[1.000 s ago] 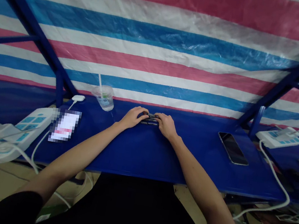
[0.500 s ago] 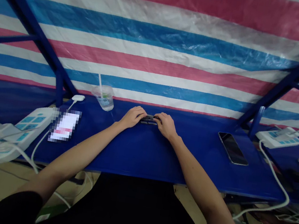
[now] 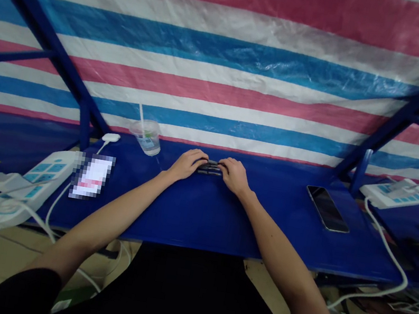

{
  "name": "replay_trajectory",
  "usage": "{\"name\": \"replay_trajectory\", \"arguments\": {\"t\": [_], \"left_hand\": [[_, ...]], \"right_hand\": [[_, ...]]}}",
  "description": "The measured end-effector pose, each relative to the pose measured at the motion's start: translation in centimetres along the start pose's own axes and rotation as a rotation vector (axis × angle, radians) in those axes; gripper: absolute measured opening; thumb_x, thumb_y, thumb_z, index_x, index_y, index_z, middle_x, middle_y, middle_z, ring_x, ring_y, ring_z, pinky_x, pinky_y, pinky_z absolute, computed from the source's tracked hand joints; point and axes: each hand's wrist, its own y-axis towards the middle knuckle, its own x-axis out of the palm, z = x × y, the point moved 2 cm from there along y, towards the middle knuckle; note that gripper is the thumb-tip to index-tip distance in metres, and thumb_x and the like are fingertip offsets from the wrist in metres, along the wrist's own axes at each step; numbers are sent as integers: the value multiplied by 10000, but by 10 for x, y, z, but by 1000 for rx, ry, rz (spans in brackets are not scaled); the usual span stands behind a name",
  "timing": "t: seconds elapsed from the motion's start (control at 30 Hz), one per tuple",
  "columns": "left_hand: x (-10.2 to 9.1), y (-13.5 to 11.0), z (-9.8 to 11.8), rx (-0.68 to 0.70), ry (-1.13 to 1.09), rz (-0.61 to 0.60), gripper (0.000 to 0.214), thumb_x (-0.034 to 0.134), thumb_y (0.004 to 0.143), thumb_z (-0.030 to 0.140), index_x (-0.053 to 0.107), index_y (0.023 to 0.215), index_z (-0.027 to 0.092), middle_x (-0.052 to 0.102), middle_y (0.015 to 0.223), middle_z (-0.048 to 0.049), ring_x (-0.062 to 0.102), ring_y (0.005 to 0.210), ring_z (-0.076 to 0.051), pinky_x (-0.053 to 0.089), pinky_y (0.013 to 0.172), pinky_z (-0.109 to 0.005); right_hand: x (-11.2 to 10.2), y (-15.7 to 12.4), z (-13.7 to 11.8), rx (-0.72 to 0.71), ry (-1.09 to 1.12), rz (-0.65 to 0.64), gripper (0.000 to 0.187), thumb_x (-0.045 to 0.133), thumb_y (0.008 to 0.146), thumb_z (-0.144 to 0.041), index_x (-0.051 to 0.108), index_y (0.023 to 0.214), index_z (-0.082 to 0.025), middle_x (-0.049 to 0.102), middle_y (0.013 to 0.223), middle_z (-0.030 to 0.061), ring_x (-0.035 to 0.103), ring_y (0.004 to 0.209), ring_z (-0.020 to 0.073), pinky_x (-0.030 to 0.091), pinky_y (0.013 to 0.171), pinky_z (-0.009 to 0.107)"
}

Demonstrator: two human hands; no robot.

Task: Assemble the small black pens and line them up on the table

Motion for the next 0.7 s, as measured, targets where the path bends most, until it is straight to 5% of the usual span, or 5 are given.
{"name": "replay_trajectory", "arguments": {"t": [0.17,0.33,0.53,0.7], "left_hand": [[-1,0,0,3,3,-22,292,476,1074,332,711,982,184,718,1003,-71,654,986,-220,502,944,-403],[0,-1,0,-27,-28,-14,231,581,1030,342,663,1190,197,710,1097,-74,661,1005,-215,514,948,-386],[0,0,0,10,-15,-45,287,459,1076,317,688,968,182,703,995,-69,646,975,-217,510,938,-396],[1,-1,0,-27,-34,-39,194,566,1035,339,653,1143,203,697,1078,-68,651,997,-212,516,936,-378]], "right_hand": [[0,0,0,-26,-5,3,168,561,1009,-251,721,1050,-224,732,988,71,650,920,234,425,815,362],[-1,0,0,-31,0,21,173,564,1007,-248,727,1060,-220,725,980,70,647,924,234,433,826,362],[1,-1,0,-38,-13,-5,176,577,1009,-260,741,1065,-231,733,1004,69,648,926,229,424,818,359],[0,-1,0,-37,-4,1,190,566,1012,-247,742,1079,-224,732,996,71,646,935,231,427,833,358]]}}
